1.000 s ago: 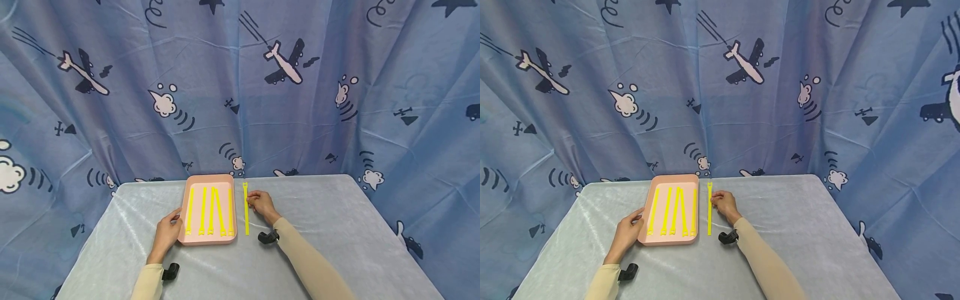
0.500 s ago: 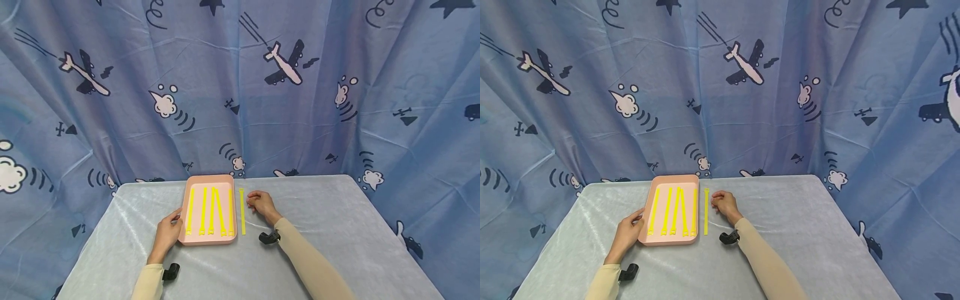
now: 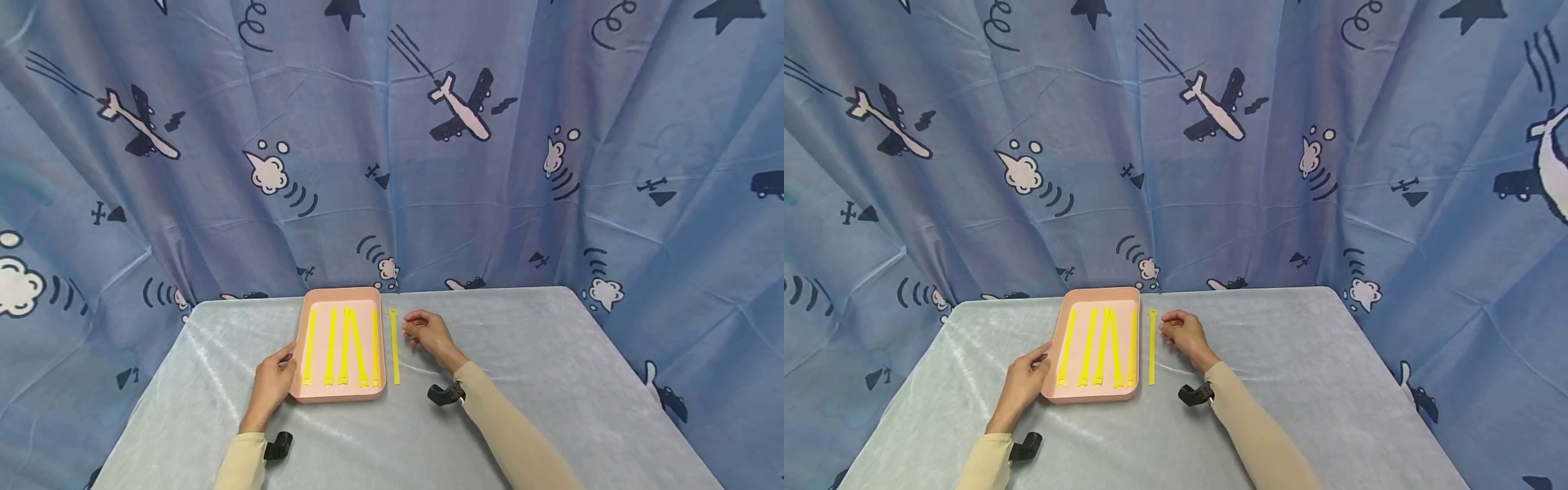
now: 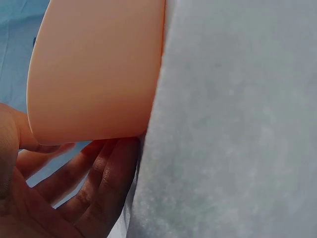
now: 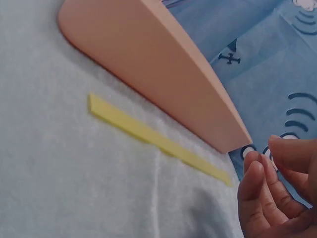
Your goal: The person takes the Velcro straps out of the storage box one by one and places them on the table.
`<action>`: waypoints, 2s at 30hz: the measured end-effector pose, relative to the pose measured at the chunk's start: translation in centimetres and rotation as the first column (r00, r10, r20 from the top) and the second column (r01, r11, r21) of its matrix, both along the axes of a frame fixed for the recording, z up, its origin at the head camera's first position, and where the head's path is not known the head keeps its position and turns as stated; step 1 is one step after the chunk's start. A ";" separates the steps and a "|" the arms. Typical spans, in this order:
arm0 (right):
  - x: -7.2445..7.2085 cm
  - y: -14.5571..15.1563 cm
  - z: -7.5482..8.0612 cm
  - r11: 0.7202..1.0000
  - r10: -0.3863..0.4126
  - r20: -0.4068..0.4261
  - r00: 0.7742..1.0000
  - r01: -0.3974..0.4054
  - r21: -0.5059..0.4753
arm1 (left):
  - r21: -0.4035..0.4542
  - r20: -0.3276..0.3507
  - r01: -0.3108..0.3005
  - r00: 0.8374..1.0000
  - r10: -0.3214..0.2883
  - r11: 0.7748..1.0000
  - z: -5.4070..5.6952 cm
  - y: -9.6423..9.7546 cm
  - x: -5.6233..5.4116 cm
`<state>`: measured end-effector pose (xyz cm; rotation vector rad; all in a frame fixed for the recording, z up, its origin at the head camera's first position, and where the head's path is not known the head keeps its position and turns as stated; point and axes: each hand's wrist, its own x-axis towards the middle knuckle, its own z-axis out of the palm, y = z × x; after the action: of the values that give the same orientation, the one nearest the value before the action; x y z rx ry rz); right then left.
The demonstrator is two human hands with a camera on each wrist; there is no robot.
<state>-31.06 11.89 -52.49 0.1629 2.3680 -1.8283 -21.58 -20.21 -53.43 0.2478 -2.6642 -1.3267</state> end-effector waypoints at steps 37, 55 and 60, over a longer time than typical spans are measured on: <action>4.3 -3.6 6.6 0.959 0.270 -0.249 0.930 -0.238 0.152 | 0.056 0.043 0.001 0.999 -0.003 0.998 -0.2 -0.2 0.3; 5.1 -6.2 6.6 0.794 0.567 -0.334 0.753 -0.393 0.463 | 0.051 0.029 -0.005 1.000 0.003 0.999 -0.3 -0.2 0.2; 5.2 -6.8 6.5 0.702 0.672 -0.343 0.656 -0.419 0.576 | 0.072 0.036 0.001 0.999 -0.003 0.997 -0.3 -0.2 0.3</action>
<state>-25.85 5.10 -45.99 -1.0763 2.6966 -1.0747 -21.26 -20.39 -53.70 0.2807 -2.6497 -1.4343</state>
